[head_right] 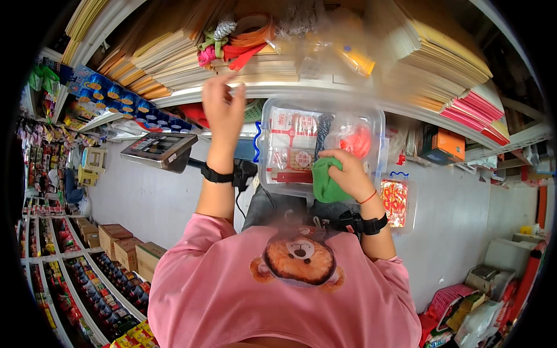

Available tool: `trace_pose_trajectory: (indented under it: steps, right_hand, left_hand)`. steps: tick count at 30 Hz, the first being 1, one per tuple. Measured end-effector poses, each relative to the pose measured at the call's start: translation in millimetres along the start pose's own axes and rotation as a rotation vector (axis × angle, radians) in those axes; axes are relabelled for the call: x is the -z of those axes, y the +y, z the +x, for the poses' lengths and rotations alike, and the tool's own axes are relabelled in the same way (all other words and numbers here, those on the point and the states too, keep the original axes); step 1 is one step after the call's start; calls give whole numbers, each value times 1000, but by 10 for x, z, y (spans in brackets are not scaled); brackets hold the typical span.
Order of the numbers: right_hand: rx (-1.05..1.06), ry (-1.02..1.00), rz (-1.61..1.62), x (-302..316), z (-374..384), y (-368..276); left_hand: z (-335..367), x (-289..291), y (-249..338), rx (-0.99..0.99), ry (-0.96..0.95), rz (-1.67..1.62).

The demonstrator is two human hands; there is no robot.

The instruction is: The person organizes various small packaged items and supplies inside a clear plastic storage bin, handling objects such as a green cloth, small bags of goods, rolls of tape, and a long orange strap.

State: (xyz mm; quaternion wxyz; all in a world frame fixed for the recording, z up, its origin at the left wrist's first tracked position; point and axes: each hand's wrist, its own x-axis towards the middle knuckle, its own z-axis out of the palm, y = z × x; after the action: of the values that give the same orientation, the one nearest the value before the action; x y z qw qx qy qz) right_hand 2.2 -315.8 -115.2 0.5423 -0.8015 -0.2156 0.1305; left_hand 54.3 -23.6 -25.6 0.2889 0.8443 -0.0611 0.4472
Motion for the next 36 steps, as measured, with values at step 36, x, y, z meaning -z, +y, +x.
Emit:
trace_pose_trajectory:
  steps: [36]
  right_hand:
    - [35,505,574,27,62,-185]
  left_hand:
    - [-625,-14,609,774,-401,-1399]
